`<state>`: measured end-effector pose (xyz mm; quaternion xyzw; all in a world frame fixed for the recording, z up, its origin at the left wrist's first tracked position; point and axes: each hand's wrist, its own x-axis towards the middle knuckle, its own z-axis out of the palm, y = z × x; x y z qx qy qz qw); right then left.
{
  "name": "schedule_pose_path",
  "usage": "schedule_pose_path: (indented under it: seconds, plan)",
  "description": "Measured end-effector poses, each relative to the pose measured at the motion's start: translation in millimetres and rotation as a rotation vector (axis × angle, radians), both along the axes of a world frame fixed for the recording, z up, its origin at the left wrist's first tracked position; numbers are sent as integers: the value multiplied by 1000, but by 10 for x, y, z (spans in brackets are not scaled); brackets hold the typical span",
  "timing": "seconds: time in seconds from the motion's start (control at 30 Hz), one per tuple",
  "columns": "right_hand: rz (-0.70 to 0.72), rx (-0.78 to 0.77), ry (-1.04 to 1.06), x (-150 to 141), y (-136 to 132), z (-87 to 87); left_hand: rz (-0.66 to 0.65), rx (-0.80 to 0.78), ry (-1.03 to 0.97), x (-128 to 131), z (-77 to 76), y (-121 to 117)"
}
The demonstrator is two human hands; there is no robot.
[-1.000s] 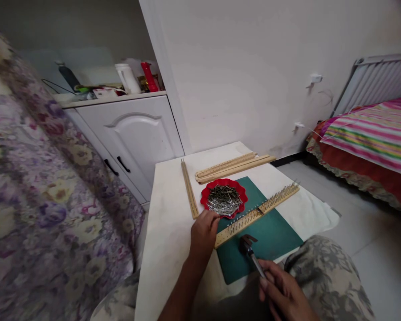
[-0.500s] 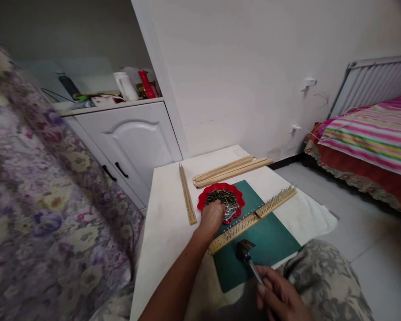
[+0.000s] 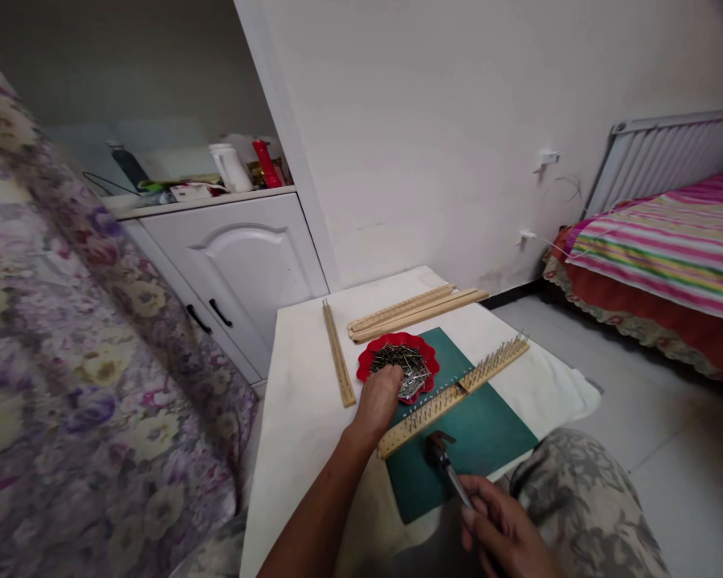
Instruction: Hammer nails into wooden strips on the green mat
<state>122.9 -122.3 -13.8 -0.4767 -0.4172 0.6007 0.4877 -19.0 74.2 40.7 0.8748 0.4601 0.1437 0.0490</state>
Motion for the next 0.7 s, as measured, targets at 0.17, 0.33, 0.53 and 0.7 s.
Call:
schedule_pose_path:
  seconds: [0.17,0.33,0.53,0.7]
  plan:
    - [-4,-6,-8,-21,-3,7,-51,5,-211,-114,-19,-116]
    - [-17,-38,-16,-32,-34,25,-40,-25,-467,-247,-39,-321]
    - [-11,-14,-29,-25,-55,33,167,-246,-690,-332,-81,-576]
    - [-25,-18,-23,-27,-46,31,202,-249,-754,-388,-99,-683]
